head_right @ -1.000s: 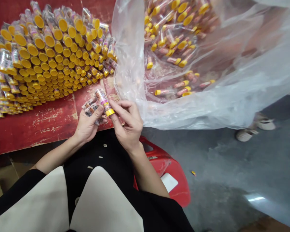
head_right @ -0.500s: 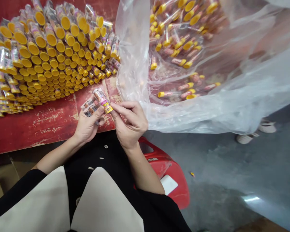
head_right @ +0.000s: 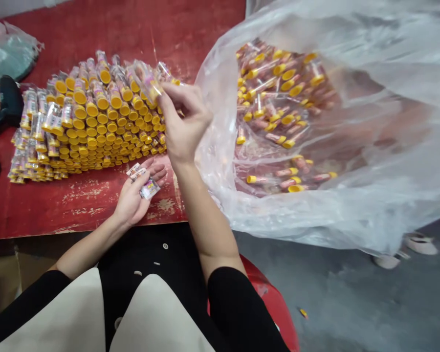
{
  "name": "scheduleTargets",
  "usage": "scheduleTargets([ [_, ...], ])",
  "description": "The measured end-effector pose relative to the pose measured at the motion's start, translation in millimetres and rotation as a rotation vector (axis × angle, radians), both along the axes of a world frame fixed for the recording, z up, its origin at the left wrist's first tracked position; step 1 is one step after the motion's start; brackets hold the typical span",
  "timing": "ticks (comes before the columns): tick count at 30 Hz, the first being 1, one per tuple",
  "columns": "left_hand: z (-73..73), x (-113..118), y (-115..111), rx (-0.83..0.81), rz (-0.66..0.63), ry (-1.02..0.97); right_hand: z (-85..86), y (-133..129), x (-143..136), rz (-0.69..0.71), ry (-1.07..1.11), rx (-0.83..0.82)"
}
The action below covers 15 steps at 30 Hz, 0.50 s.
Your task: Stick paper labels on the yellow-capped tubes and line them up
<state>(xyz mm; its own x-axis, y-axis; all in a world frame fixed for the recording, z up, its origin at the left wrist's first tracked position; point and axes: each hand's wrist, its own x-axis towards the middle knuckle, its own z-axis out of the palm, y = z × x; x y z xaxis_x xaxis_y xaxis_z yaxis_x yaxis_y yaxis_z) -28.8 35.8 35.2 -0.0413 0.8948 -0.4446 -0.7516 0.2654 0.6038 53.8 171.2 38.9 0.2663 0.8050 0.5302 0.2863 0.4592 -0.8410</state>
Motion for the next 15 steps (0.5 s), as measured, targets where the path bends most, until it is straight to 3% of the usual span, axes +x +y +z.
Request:
scheduleTargets([
  [3,-2.7,-7,-4,0.005,-0.020,0.008,36.2,31,-27,0.064,-0.172,-0.072],
  [6,-4.8,-15,-6,-0.026,-0.033,0.048,48.0,16,-26,0.121,-0.328,-0.120],
  [9,-10.2,-20,-3,-0.057,-0.032,0.114,17.0,-15,26,0.037,-0.392,-0.060],
  [13,-18.7,-13,2,-0.114,-0.087,0.157,-50.8,-41,163,-0.149,-0.597,-0.154],
  [15,-18.6,-3,2,-0.136,-0.117,0.152,-73.8,-44,224,-0.094,-0.704,-0.263],
])
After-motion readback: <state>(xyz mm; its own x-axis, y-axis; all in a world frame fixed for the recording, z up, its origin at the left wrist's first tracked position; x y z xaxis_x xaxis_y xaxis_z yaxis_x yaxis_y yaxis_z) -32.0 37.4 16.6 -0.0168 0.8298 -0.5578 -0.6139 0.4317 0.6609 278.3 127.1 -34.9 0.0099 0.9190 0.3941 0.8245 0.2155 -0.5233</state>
